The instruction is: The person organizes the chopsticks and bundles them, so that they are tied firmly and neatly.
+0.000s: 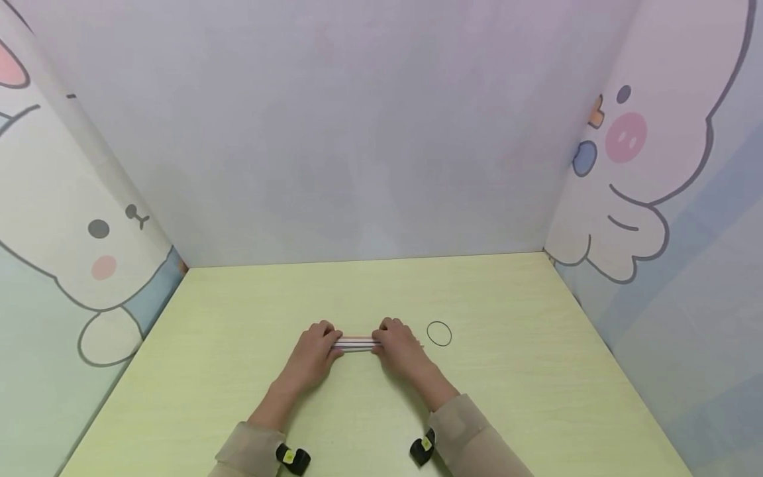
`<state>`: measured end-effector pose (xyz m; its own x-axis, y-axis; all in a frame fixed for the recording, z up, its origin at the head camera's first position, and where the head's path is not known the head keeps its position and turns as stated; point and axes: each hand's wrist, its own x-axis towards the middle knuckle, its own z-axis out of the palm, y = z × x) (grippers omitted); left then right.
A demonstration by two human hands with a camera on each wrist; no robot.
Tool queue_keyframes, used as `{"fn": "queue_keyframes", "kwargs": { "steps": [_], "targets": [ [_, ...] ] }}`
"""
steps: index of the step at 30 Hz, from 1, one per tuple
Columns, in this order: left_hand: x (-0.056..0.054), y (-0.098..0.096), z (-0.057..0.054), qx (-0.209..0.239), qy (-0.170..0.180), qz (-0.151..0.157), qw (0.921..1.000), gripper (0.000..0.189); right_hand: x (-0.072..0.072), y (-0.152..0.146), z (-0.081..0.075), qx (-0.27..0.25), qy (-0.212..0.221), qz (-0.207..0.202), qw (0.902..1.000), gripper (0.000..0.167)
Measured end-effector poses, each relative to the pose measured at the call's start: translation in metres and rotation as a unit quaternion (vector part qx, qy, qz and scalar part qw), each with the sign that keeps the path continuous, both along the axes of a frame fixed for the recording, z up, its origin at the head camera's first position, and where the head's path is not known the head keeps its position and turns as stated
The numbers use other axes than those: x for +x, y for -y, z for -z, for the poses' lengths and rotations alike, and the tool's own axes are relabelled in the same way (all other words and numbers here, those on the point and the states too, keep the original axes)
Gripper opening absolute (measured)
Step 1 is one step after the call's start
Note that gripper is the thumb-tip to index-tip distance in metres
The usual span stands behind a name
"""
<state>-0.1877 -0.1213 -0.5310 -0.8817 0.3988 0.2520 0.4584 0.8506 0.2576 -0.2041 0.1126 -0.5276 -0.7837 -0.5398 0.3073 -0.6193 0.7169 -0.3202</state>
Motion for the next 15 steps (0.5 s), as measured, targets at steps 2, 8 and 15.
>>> {"fn": "queue_keyframes", "kwargs": {
  "steps": [2,8,15],
  "targets": [
    [0.0001,-0.0003,0.0001,0.002,0.004,-0.005,1.0,0.025,0.0002,0.0,-0.0001,-0.004,-0.011,-0.004,0.9999,0.015],
    [-0.0001,-0.0007,0.0003,0.021,0.019,-0.01,0.9996,0.021,0.001,0.0002,-0.0009,-0.003,-0.015,0.002,0.9999,0.015],
    [-0.0005,-0.0016,-0.0017,0.031,0.03,-0.004,0.999,0.023,0.002,0.0015,-0.0022,-0.006,0.006,0.002,1.0,0.015]
  ]
}}
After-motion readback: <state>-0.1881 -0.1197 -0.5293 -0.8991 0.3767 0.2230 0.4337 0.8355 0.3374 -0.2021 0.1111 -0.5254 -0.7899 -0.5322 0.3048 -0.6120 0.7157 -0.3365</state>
